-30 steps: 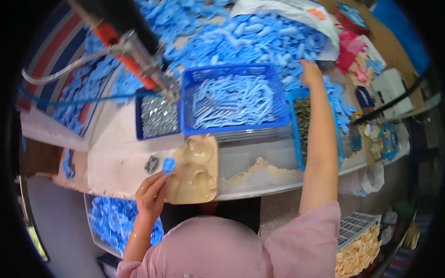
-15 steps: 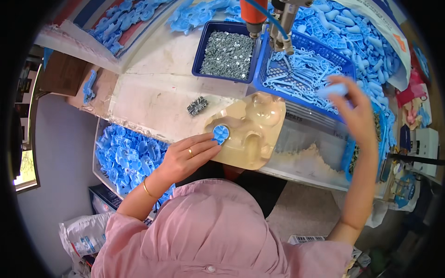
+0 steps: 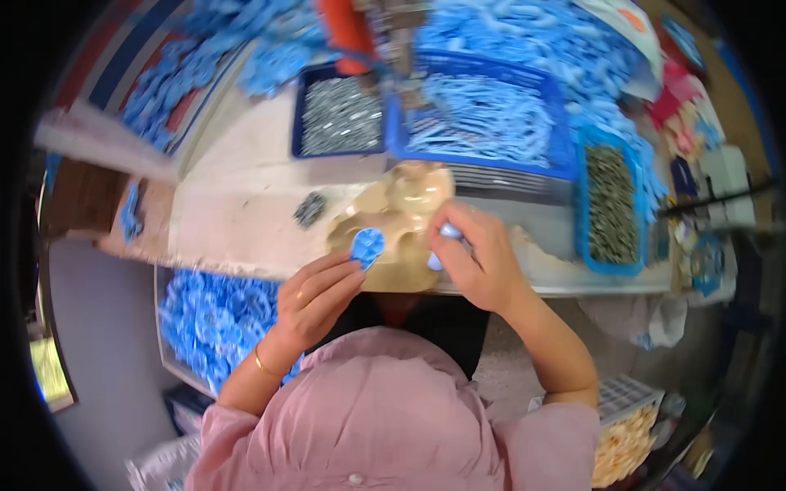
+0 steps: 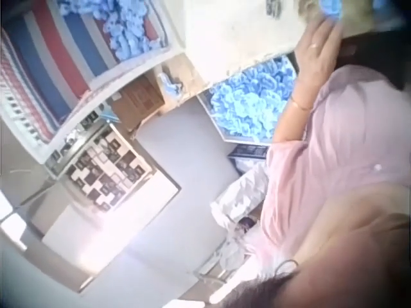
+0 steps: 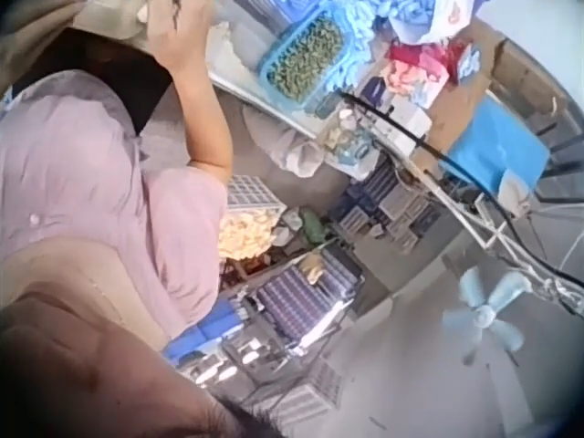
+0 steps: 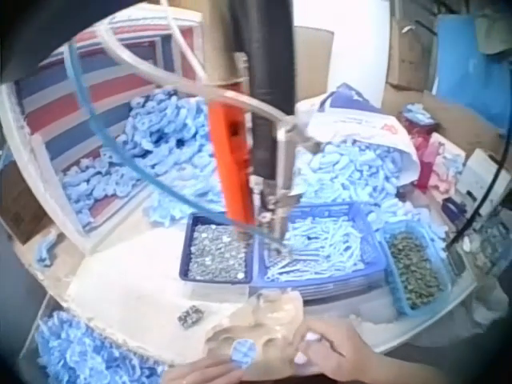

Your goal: Assemble plastic toy parts using a pneumatic screwdriver at a factory workstation.

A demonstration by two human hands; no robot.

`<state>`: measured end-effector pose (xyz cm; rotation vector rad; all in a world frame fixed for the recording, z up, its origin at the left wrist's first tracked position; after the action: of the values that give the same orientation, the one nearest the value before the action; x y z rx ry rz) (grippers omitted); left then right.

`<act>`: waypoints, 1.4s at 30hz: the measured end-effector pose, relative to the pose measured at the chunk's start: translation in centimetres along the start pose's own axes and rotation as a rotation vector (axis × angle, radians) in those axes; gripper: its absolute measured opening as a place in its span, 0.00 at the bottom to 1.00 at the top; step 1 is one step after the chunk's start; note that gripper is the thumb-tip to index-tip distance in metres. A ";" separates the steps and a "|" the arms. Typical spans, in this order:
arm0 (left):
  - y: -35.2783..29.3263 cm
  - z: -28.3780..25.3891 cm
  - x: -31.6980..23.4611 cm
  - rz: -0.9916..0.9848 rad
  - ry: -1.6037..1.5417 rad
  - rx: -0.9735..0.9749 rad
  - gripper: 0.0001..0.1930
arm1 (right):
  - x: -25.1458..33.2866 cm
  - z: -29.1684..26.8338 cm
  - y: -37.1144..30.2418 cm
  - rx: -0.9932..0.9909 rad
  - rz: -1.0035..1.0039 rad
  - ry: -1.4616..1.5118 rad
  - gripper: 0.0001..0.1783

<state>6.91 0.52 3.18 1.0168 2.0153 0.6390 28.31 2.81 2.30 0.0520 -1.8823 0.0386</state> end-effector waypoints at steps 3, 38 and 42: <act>1.9 1.4 -2.5 0.124 -0.045 0.042 0.14 | -3.4 -1.5 -0.5 -0.080 0.105 0.255 0.11; 6.7 15.0 -9.7 0.117 -0.281 0.401 0.14 | -6.8 -53.6 -30.0 -2.131 -0.340 -0.807 0.14; 7.5 15.2 -9.6 0.132 -0.370 0.390 0.14 | -1.0 -39.1 -17.9 -1.610 -0.485 -0.712 0.07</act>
<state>26.24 -1.90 3.71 1.3919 1.7851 0.1035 66.74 -12.95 13.39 -0.6448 -1.9836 -1.9888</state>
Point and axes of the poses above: each hand's wrist, its own y-axis towards the middle knuckle, its own z-axis out of the palm, x = y × z, the point moved 7 cm from there along y, towards the middle knuckle, and after that the axes turned 7 degrees about -x, right-handed, at the moved point
